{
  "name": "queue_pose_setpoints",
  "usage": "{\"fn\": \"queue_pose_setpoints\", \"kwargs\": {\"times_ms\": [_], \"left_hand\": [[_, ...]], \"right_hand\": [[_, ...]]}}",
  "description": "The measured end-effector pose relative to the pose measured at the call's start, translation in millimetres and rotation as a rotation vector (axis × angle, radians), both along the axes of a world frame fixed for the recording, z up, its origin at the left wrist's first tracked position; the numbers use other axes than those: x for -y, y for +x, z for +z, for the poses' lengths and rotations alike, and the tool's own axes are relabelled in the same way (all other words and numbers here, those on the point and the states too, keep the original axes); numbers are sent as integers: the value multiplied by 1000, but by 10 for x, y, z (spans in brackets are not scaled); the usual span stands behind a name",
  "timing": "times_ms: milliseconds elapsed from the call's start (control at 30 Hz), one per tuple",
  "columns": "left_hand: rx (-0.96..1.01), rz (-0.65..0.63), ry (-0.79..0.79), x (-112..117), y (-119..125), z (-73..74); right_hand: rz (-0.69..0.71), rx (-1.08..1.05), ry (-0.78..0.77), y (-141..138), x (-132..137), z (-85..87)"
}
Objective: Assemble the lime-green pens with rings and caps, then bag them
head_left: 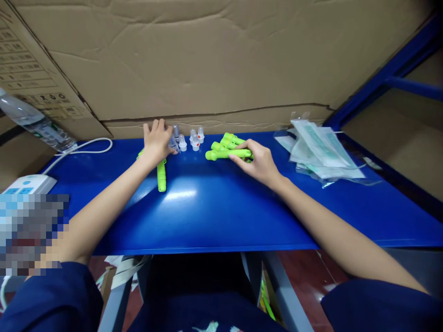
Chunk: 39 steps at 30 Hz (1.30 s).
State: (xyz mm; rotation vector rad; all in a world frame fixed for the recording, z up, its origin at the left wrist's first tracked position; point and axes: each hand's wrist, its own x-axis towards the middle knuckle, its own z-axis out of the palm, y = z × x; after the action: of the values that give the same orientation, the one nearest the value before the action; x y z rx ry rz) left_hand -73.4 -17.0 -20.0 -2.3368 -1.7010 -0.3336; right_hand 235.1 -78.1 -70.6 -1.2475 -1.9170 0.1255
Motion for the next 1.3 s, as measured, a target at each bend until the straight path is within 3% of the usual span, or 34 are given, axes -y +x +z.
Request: {"fn": "queue_pose_setpoints", "kwargs": {"times_ms": [133,300,433,533,633,700,867,933,1033,1100,1167,1233,1300], "left_hand": [[22,-30,17,-11,-15,-61],[-13,125,41,177,-72,-11],[-135,195,-175,372,-130,6],[-35,231,-298,450,-219,53],[71,138,-366,477,-360,98],[59,8,-385,506,-450,96],[135,-246,-494,837,-495,-71],[145,-239,-439,1062,-442,-173],[-8,-248,-327,1329,-350,-282],[-19,-287,-347,1370,-307,-295],[111,-312,-414,1284,-291,-266],[358,-372,-570,1110,-297,-223],[671,-498,-959,909,-308,-190]], "right_hand": [[25,265,32,4,-7,-26],[-27,612,-32,66,-52,-46],[-40,697,45,65,-31,-29],[-9,668,141,-76,73,-2],[71,628,118,-361,257,35],[128,628,9,-574,388,59],[185,811,-167,-847,553,77],[216,766,-192,-810,538,72],[324,501,-220,-677,468,85],[390,312,-152,-592,408,122],[400,201,-50,-536,338,183],[394,149,48,-509,261,256],[389,107,123,-496,183,333]]}}
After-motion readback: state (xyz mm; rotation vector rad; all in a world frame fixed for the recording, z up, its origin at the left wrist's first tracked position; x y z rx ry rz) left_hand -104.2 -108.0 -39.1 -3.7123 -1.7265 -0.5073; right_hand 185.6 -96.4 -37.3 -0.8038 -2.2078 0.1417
